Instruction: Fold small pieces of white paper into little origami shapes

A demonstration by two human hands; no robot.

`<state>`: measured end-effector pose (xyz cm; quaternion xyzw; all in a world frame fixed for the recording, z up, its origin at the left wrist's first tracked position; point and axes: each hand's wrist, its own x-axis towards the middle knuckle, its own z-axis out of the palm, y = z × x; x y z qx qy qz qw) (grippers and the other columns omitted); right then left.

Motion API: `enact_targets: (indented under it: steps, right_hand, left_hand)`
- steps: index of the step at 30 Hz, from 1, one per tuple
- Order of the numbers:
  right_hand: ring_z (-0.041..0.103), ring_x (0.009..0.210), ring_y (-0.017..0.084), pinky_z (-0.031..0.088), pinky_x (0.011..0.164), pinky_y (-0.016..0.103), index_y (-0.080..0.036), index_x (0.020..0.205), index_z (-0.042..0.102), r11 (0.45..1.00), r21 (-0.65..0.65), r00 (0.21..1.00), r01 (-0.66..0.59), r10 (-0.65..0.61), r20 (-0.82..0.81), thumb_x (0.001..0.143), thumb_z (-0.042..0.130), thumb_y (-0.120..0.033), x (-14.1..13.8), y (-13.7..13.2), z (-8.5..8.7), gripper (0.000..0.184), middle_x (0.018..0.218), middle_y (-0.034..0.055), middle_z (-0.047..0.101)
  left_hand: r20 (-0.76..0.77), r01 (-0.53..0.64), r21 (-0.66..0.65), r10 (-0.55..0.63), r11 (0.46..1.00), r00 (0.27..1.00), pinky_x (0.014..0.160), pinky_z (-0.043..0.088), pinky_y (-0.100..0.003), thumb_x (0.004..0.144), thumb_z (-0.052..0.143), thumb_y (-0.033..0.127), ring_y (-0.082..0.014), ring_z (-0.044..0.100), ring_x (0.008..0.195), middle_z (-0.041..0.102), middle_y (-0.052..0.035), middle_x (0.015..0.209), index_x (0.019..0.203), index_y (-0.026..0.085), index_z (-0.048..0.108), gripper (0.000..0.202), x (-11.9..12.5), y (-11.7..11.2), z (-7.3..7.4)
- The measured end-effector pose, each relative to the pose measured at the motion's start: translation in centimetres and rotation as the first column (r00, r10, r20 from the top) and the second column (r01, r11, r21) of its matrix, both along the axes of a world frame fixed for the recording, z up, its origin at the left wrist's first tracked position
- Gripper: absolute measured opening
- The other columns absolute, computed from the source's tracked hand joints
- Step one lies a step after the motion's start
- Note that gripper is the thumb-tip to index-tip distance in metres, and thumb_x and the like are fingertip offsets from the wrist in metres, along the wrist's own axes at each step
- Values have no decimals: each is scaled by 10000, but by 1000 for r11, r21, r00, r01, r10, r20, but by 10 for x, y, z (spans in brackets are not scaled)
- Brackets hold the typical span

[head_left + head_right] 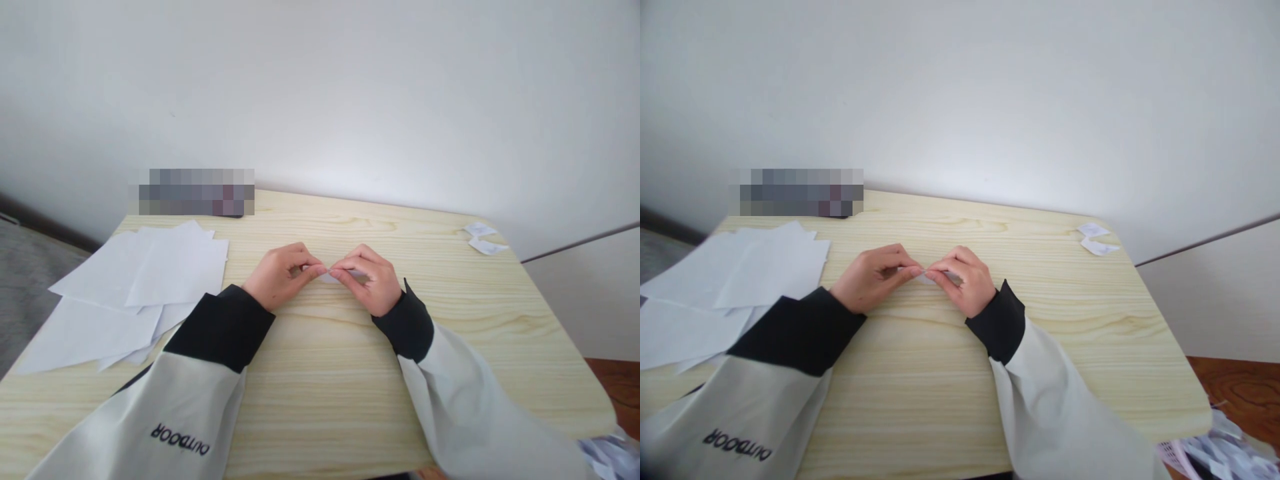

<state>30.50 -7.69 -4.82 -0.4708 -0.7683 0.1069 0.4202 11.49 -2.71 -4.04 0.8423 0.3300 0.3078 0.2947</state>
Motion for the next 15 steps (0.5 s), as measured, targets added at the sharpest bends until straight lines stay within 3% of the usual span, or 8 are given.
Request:
enact_targets:
  steps: [4, 8, 10, 15]
  right_hand:
    - [557, 601, 116, 460, 581, 251, -198, 722, 712, 996, -62, 997, 64, -67, -44, 804, 651, -327, 1, 0, -1, 165, 647, 19, 607]
    - [546, 520, 100, 422, 496, 227, -182, 591, 671, 959, -256, 971, 125, -171, -167, 682, 749, -393, 6, 2, -2, 243, 583, -4, 623]
    - [560, 526, 104, 424, 487, 225, -183, 609, 686, 938, -336, 964, 85, -162, -211, 684, 742, -395, 11, 4, -2, 232, 602, 0, 650]
    - [663, 692, 146, 529, 651, 264, -206, 762, 746, 891, -448, 908, -71, -129, -399, 714, 709, -359, 25, 7, -3, 165, 783, 31, 736]
  left_hand:
    - [-57, 40, -13, -41, 999, 998, 505, 354, -205, 833, 549, 372, -82, 464, 499, 568, 14, 542, 624, 157, 651, 317, -3, 1, 1]
    - [-59, -21, -55, 18, 998, 998, 467, 327, -203, 776, 610, 425, -76, 441, 452, 544, 26, 469, 547, 152, 622, 357, -6, 3, 3]
    - [-72, -30, -60, 25, 998, 997, 455, 315, -203, 778, 604, 432, -72, 427, 437, 537, 30, 451, 531, 153, 615, 373, -7, 4, 4]
    - [-116, -8, 0, 8, 1000, 993, 439, 293, -205, 825, 540, 398, -67, 418, 410, 529, 26, 433, 508, 150, 602, 407, -9, 5, 5]
